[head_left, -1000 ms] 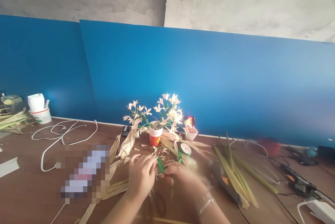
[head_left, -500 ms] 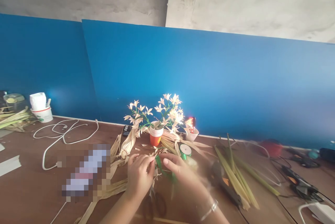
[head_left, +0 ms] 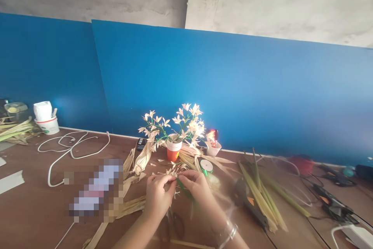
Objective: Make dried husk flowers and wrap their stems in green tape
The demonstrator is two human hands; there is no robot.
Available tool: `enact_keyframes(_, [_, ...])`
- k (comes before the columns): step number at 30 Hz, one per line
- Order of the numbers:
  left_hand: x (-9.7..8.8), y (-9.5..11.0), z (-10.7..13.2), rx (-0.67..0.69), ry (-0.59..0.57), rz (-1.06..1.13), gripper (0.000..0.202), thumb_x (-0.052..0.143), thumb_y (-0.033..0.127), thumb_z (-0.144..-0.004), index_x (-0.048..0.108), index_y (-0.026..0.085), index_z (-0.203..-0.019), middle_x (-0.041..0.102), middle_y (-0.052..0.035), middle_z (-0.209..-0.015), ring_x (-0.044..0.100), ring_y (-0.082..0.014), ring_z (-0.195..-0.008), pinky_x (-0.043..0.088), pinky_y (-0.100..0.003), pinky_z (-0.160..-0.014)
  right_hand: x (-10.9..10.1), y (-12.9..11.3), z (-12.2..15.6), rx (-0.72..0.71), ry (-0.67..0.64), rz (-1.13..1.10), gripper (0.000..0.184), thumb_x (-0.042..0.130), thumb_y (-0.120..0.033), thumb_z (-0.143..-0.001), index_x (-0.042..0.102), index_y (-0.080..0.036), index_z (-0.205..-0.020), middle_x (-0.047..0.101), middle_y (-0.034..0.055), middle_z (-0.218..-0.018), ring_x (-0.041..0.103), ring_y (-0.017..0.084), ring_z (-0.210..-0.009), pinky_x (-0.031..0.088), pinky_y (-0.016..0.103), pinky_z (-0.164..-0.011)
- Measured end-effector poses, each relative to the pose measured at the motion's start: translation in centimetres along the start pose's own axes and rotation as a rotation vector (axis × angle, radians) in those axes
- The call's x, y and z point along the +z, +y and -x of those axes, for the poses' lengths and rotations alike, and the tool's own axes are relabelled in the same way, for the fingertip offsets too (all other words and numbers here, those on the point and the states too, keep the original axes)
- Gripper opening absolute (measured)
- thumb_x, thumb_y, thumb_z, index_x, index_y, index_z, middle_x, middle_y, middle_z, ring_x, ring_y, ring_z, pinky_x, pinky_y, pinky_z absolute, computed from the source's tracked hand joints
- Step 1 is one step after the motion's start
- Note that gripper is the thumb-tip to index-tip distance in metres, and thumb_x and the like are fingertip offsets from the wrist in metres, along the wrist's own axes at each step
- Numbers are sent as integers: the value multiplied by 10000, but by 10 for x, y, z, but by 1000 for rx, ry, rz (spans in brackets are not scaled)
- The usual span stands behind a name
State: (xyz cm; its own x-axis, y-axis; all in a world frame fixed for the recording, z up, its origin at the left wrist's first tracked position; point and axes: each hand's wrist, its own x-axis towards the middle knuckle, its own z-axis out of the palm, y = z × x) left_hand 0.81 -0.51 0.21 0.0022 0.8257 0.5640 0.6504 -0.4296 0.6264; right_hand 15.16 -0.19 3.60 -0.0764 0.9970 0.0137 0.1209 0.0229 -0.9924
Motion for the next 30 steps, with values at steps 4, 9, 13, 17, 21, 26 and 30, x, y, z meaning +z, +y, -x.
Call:
enact_keyframes(4, [0, 1, -1, -18, -24, 1, 128, 579, 191, -792, 682, 223, -723, 749, -10, -739, 672, -237, -721, 411, -381, -747, -1, 2, -1, -54, -22, 60, 250, 658, -374, -728, 697, -127, -718, 620, 17, -652, 500, 121, -604, 377, 232, -557])
enact_keyframes(9, [0, 3, 1, -4, -32, -9, 126, 572, 169, -781, 673, 217, -724, 746, -7, -737, 669, -228, -705, 410, -391, -762, -1, 13, -6, -4, 4, 127, 206, 614, -325, -726, 633, -143, -632, 499, -38, -468, 432, 95, -453, 320, 225, -449])
enact_keyframes(13, [0, 3, 1, 14, -47, -26, 126, 568, 160, -772, 671, 216, -725, 746, -10, -737, 668, -226, -698, 416, -391, -756, -1, 17, -8, 18, 11, 140, 165, 600, -283, -704, 607, -147, -610, 496, -42, -444, 410, 84, -410, 288, 215, -409])
enact_keyframes(17, [0, 4, 1, 26, -58, -31, 136, 555, 171, -776, 674, 217, -730, 747, -19, -735, 665, -225, -679, 429, -389, -748, -2, 14, -6, 38, -7, 123, 162, 587, -285, -697, 593, -150, -607, 491, -47, -424, 412, 82, -393, 284, 206, -393])
enact_keyframes(21, [-1, 6, 0, 14, -98, -37, 141, 552, 166, -772, 679, 215, -732, 749, -32, -744, 671, -241, -709, 447, -395, -749, -1, 9, -3, 55, -27, 99, 148, 578, -280, -689, 588, -153, -613, 477, -56, -402, 405, 80, -379, 275, 202, -385])
enact_keyframes(26, [-3, 7, -1, -26, -164, 23, 141, 568, 160, -747, 696, 219, -755, 751, -31, -758, 677, -253, -745, 465, -395, -754, -2, 5, -3, 67, -25, 93, 138, 570, -274, -676, 575, -157, -603, 470, -57, -412, 395, 79, -377, 272, 205, -379])
enact_keyframes(30, [-4, 6, -3, -53, -233, 86, 167, 566, 152, -737, 712, 222, -777, 756, -34, -796, 680, -248, -772, 468, -364, -743, -5, 6, -5, 61, -12, 121, 162, 605, -287, -669, 560, -161, -577, 467, -54, -426, 385, 75, -390, 272, 206, -385])
